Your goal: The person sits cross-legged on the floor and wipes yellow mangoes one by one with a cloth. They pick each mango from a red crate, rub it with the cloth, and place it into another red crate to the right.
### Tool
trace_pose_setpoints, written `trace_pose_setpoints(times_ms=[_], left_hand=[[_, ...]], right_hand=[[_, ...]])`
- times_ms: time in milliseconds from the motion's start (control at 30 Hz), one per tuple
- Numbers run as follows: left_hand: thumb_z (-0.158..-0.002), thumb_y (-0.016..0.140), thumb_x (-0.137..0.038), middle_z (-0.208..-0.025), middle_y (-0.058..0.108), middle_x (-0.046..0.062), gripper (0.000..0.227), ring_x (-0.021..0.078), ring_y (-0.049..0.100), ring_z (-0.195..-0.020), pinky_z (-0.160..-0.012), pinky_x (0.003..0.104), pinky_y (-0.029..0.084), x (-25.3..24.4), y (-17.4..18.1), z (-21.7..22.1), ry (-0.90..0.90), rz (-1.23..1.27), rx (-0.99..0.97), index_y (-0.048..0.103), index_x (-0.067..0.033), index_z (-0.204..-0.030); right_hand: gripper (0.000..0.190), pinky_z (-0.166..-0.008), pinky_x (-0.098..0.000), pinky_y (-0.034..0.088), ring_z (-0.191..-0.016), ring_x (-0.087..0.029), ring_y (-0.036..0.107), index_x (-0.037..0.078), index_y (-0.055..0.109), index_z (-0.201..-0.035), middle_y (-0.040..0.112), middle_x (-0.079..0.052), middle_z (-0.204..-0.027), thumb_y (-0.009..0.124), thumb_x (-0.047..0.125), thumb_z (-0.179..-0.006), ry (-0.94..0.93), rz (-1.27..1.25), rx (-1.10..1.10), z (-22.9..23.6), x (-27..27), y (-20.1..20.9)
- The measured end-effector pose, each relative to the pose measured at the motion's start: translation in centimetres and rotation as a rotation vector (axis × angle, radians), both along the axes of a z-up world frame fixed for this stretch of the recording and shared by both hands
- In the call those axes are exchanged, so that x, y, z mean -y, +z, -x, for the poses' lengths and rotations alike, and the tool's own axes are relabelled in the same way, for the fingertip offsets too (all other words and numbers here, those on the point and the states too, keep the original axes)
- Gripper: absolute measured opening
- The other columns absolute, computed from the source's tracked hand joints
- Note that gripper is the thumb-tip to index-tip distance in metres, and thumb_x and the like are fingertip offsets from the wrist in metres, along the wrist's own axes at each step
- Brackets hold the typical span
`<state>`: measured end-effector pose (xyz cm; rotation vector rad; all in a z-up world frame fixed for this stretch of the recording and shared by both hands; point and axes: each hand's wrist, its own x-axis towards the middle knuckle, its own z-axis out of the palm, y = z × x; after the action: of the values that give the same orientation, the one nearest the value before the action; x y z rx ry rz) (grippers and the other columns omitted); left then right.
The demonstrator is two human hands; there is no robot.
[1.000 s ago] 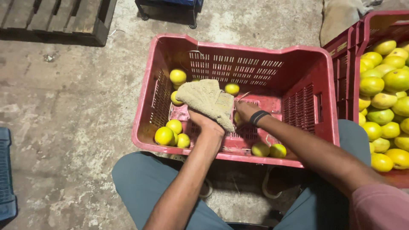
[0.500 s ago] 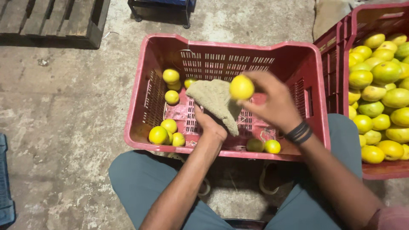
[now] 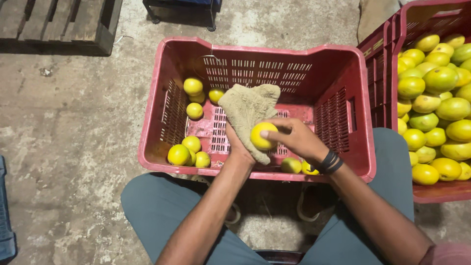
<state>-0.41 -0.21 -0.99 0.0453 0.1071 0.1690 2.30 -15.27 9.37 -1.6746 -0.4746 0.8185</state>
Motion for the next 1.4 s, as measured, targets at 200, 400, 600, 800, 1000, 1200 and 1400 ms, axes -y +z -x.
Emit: trace_pose_setpoints(times_ms=[200, 400, 600, 800, 1000, 1200, 1400], left_hand=[[-0.105, 0.038, -0.057, -0.125, 0.064, 0.015, 0.059, 0.0352, 0.062, -0.112, -0.093, 0.054, 0.052, 0.1, 0.2, 0.4, -0.133, 0.029, 0.097, 0.058, -0.0094, -0.132], [-0.099, 0.03, -0.058, -0.134, 0.063, 0.013, 0.067, 0.0335, 0.06, -0.122, -0.105, 0.049, 0.049, 0.4, 2.0, 0.5, -0.043, -0.029, -0.272, 0.056, -0.0091, -0.138], [-0.108, 0.035, -0.058, -0.132, 0.063, 0.017, 0.064, 0.0354, 0.062, -0.117, -0.101, 0.05, 0.054, 0.3, 1.5, 0.8, -0.12, 0.082, 0.105, 0.055, -0.006, -0.138], [-0.106, 0.033, -0.055, -0.126, 0.064, 0.025, 0.067, 0.0404, 0.068, -0.105, -0.092, 0.051, 0.059, -0.3, 1.0, 0.9, -0.065, -0.07, -0.121, 0.058, 0.0, -0.136], [-0.1, 0.033, -0.057, -0.118, 0.067, 0.016, 0.063, 0.036, 0.067, -0.103, -0.087, 0.059, 0.059, 0.6, 3.0, 0.6, -0.052, -0.015, -0.111, 0.057, -0.0062, -0.128], [-0.113, 0.035, -0.052, -0.13, 0.064, 0.018, 0.061, 0.0329, 0.066, -0.116, -0.099, 0.047, 0.058, 1.4, 1.2, 0.6, -0.105, -0.008, -0.085, 0.057, -0.002, -0.14], [-0.1, 0.031, -0.052, -0.117, 0.066, 0.014, 0.059, 0.0315, 0.067, -0.104, -0.09, 0.044, 0.058, 1.5, -2.4, 0.5, 0.023, -0.044, -0.188, 0.059, -0.0072, -0.126]], right_hand=[[0.048, -0.074, -0.0324, 0.06, -0.085, -0.011, 0.072, 0.004, 0.067, -0.133, 0.074, -0.008, -0.113, 0.072, 0.026, -0.091, -0.36, 0.086, 0.333, 0.3, -1.1, 0.5], [0.055, -0.08, -0.0337, 0.06, -0.092, -0.021, 0.07, 0.005, 0.066, -0.134, 0.065, -0.025, -0.132, 0.082, 0.019, -0.083, -0.268, 0.114, 1.009, 0.9, -1.7, 1.5], [0.051, -0.079, -0.0273, 0.06, -0.09, -0.011, 0.072, 0.01, 0.069, -0.133, 0.076, -0.008, -0.124, 0.08, 0.024, -0.085, -0.202, 0.1, 0.576, -0.3, -0.8, 1.7], [0.049, -0.068, -0.0267, 0.051, -0.077, -0.011, 0.059, 0.007, 0.076, -0.135, 0.074, -0.01, -0.114, 0.074, 0.033, -0.094, -0.06, 0.051, 0.174, 0.5, -0.4, -0.5], [0.055, -0.085, -0.0257, 0.058, -0.107, -0.012, 0.068, 0.005, 0.063, -0.137, 0.063, -0.009, -0.135, 0.078, 0.025, -0.088, -0.29, -0.054, 0.579, 0.8, -0.9, 1.0], [0.06, -0.086, -0.029, 0.056, -0.099, -0.018, 0.067, 0.005, 0.066, -0.136, 0.069, -0.012, -0.127, 0.085, 0.02, -0.081, -0.208, 0.07, 0.778, 0.9, -1.6, 2.8], [0.045, -0.09, -0.0283, 0.057, -0.102, -0.013, 0.07, 0.004, 0.071, -0.126, 0.074, -0.01, -0.115, 0.081, 0.023, -0.086, 0.051, -0.047, 0.385, 0.5, -0.8, 0.8]])
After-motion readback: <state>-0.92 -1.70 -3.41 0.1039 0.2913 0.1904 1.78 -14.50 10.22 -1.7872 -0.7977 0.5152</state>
